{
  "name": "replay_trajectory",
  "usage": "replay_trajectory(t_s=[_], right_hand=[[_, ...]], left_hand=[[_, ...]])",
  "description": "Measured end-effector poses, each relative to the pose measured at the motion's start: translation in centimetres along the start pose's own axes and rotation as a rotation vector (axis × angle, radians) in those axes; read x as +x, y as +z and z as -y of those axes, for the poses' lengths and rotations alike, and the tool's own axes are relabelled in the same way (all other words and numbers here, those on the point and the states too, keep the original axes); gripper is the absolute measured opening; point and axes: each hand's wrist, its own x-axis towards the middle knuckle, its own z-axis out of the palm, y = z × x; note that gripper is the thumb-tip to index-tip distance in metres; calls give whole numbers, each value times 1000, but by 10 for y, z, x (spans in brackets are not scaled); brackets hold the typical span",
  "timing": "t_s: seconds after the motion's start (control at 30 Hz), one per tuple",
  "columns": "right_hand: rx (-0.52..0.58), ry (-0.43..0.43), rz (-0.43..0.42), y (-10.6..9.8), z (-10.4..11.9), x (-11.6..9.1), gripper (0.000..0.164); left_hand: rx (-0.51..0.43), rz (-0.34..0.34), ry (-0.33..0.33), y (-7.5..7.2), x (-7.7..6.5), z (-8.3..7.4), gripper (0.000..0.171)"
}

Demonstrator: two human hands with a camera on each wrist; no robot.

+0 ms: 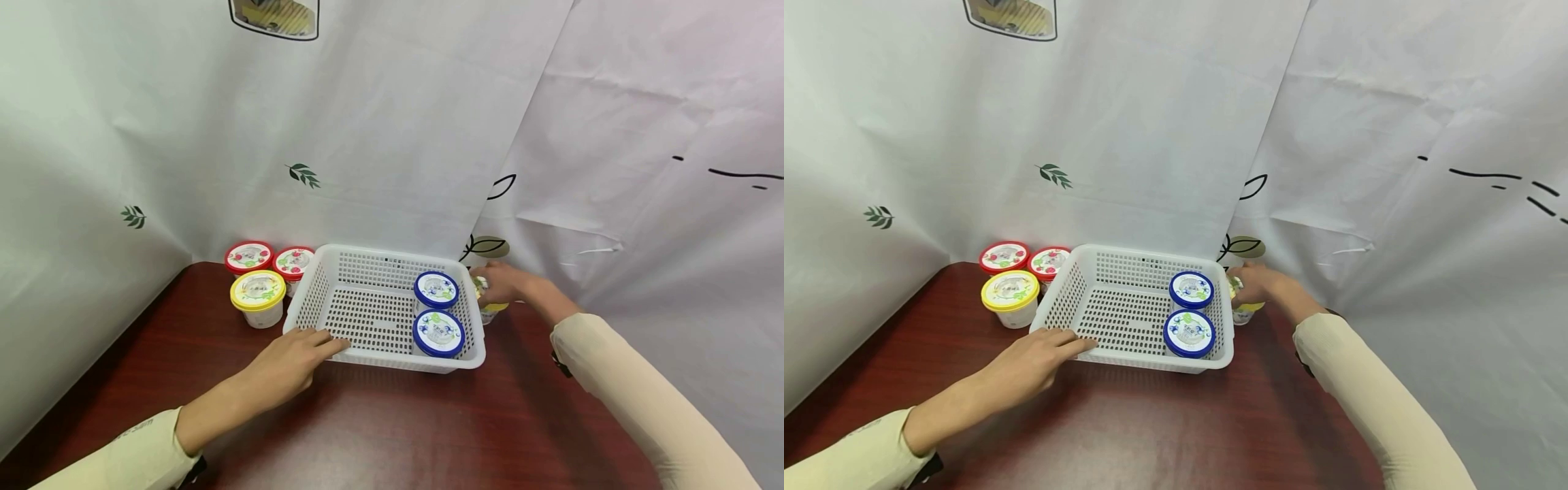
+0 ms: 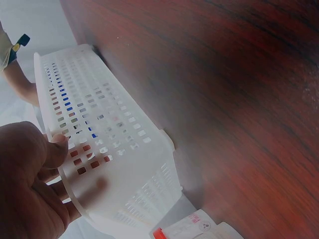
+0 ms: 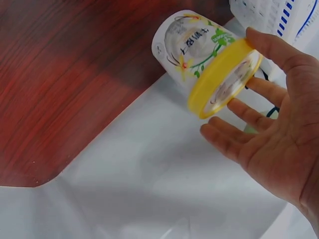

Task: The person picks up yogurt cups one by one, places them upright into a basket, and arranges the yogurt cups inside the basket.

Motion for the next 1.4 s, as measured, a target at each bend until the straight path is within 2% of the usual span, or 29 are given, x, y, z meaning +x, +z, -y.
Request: replay_trajectory(t_s=[0.8,1.13,1.4], right_hand=[[44,14,60,-3,-2,-6,92],[56,-14,61,-6,-1,-13,92],[65,20,72,-3,-2,-12,89]], left_hand=[[-11,18,-12,0,0,0,62],[-7,13,-13,-1,0,-1,63],[3,-1,-6,1,-1,0,63]])
